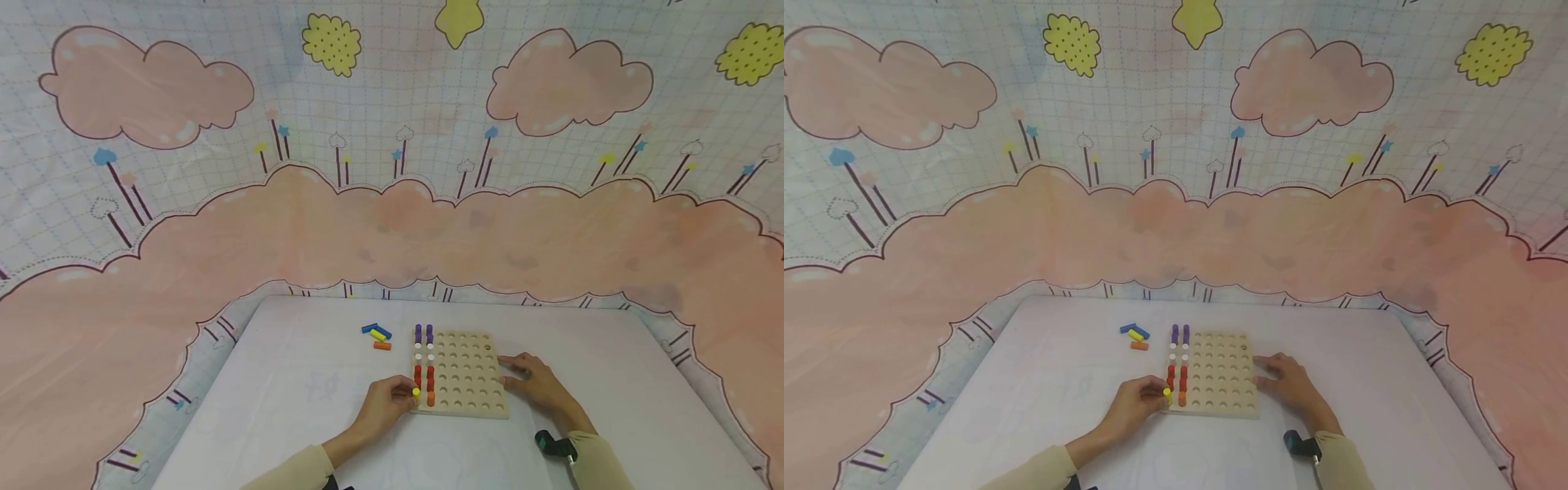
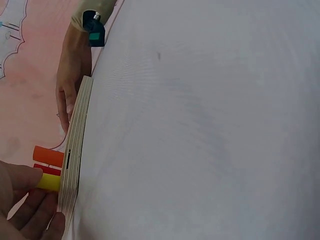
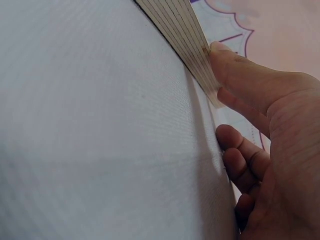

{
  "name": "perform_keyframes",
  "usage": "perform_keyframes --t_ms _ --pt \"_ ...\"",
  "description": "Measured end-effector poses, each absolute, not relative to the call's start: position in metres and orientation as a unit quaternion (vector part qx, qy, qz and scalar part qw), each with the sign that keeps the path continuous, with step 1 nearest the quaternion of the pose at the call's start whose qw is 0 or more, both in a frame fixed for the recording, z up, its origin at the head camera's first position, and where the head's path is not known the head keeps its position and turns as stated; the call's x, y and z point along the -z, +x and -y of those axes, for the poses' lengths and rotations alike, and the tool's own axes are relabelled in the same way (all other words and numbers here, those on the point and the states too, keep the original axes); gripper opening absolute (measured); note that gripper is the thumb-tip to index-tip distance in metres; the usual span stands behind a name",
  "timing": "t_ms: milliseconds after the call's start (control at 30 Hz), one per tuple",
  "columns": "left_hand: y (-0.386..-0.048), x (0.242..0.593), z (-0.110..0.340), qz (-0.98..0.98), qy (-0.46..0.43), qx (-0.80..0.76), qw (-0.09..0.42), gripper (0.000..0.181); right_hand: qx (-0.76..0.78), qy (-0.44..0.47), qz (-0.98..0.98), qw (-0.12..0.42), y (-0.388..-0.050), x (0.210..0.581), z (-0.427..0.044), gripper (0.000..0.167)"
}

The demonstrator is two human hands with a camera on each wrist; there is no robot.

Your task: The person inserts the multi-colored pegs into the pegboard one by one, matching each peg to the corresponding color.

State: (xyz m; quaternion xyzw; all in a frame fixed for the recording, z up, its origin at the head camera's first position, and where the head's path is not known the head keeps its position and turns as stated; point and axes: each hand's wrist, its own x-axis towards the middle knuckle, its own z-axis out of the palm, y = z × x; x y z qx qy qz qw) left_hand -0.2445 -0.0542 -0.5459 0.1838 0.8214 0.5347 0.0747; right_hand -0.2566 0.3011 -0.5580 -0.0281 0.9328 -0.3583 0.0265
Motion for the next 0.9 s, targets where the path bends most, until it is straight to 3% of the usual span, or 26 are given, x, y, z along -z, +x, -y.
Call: perform_keyframes --t_ms 900 --pt "-0.241 0.536 0.054 -0.818 0.199 -0.536 0.061 0.018 0.356 -0.027 -0.934 0.023 -0.252 0.556 -0.298 0.049"
